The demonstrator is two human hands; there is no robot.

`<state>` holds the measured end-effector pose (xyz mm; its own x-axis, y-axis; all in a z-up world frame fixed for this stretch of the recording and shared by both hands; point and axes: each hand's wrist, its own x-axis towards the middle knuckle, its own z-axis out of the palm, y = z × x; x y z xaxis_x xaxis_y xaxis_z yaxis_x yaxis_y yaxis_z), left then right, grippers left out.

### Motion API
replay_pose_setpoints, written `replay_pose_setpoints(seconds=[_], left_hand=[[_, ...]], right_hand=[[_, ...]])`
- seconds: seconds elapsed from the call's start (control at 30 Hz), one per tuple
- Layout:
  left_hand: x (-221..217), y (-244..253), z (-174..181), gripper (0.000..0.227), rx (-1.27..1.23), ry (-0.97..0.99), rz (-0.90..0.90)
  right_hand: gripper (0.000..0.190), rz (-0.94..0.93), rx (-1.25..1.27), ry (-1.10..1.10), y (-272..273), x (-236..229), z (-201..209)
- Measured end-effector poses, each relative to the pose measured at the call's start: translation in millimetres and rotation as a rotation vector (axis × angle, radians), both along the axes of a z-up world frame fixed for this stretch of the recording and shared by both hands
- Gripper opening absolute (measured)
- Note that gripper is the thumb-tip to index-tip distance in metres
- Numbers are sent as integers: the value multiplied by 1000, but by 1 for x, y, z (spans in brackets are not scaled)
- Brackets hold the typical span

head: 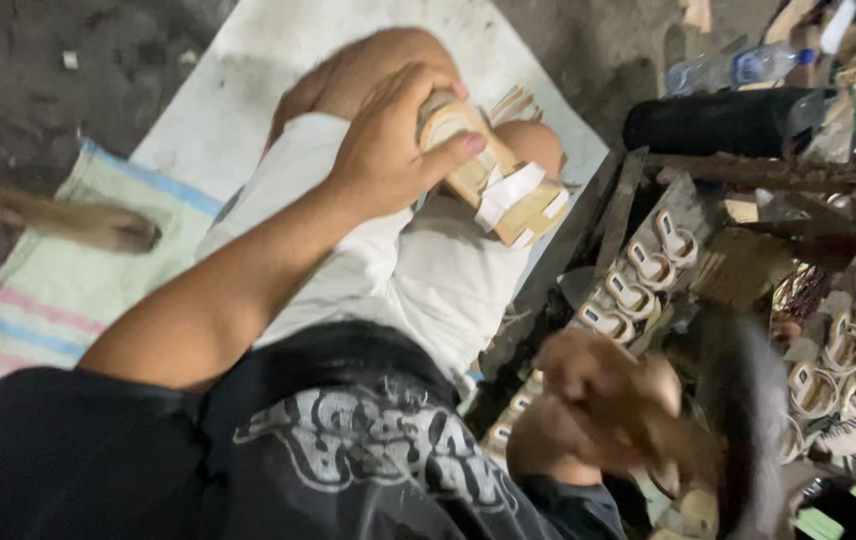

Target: The person sits on the floor and assembles sandals by attaching white straps to wooden soles. They insert the straps into slots on the soles, use a hammer to secure them, and then place the finished sandals on a nearby rack.

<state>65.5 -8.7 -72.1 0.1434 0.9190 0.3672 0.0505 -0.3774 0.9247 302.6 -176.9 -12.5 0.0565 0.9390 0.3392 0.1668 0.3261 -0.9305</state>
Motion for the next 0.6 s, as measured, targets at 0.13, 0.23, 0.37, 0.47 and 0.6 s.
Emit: replay_pose_setpoints(seconds=[0.13, 0.23, 0.37, 0.47, 0.6], left_hand=[[2, 0, -1, 39, -23, -25, -3], [3, 0, 2, 39, -8, 11, 7], [0, 5, -2, 40, -7, 8, -7], [2, -6, -8, 41, -51, 29, -16], [3, 1, -2, 41, -32, 30, -24]], right_hand=[[30, -8, -400, -61, 6, -11, 0], [33, -88, -605, 234, 3, -10, 15], [37, -67, -476, 364, 8, -7, 10], [40, -45, -431, -36, 3, -10, -9], [44, -99, -570, -112, 5, -2, -11]])
